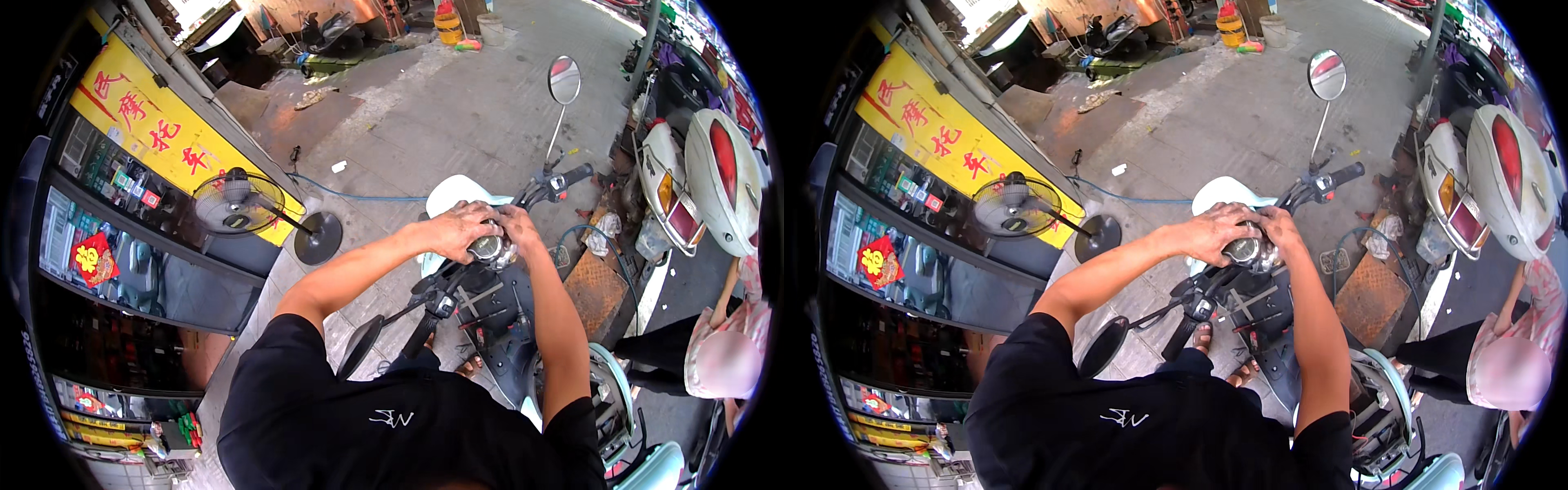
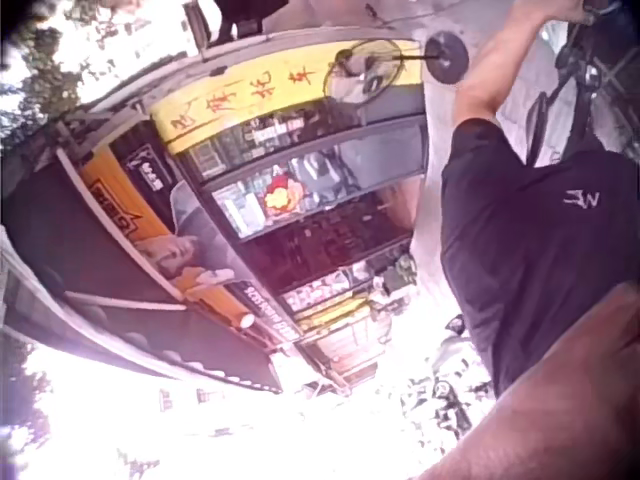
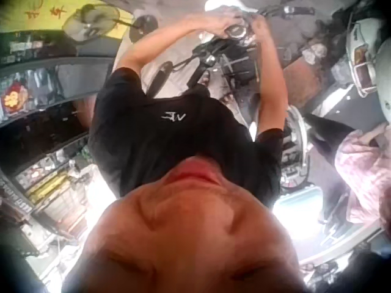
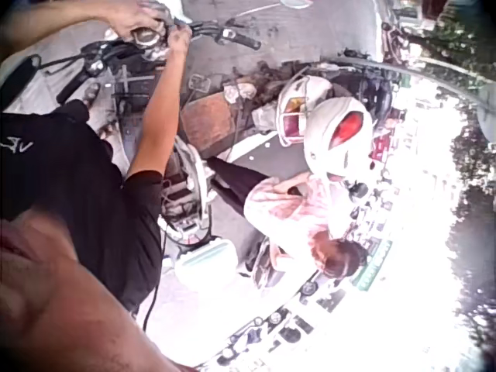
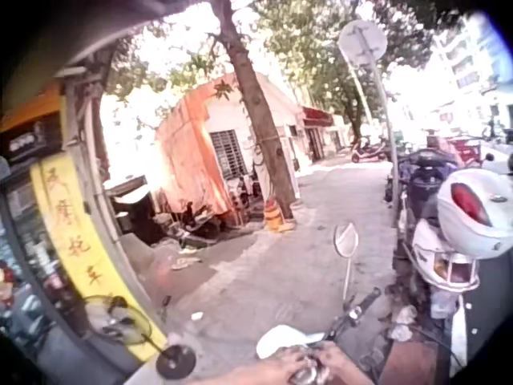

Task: The person uses a screwdriver to remove screws from the front cowl of a light blue scooter, detaches the plastic cover, and then works on the front panel of a second silver scooter using a power drill and their hands.

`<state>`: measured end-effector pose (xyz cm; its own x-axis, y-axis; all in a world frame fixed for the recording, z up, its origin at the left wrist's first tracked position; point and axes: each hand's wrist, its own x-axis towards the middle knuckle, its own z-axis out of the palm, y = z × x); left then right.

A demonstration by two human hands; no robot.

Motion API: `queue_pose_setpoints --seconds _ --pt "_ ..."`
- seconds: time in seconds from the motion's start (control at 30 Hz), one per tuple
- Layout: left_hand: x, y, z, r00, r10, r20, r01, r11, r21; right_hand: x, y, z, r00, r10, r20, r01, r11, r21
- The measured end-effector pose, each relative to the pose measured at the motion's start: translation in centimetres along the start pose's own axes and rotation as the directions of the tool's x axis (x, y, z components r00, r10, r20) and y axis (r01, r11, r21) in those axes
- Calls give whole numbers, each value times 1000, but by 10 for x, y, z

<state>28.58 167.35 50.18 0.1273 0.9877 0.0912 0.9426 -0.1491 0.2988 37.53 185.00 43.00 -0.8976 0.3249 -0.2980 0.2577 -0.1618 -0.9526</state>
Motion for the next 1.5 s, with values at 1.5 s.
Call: queue_pose_setpoints --seconds 1.5 --pt "-8 -70 67 787 -616 43 459 537 -708 -75 -18 34 842 -534 73 226 227 -947"
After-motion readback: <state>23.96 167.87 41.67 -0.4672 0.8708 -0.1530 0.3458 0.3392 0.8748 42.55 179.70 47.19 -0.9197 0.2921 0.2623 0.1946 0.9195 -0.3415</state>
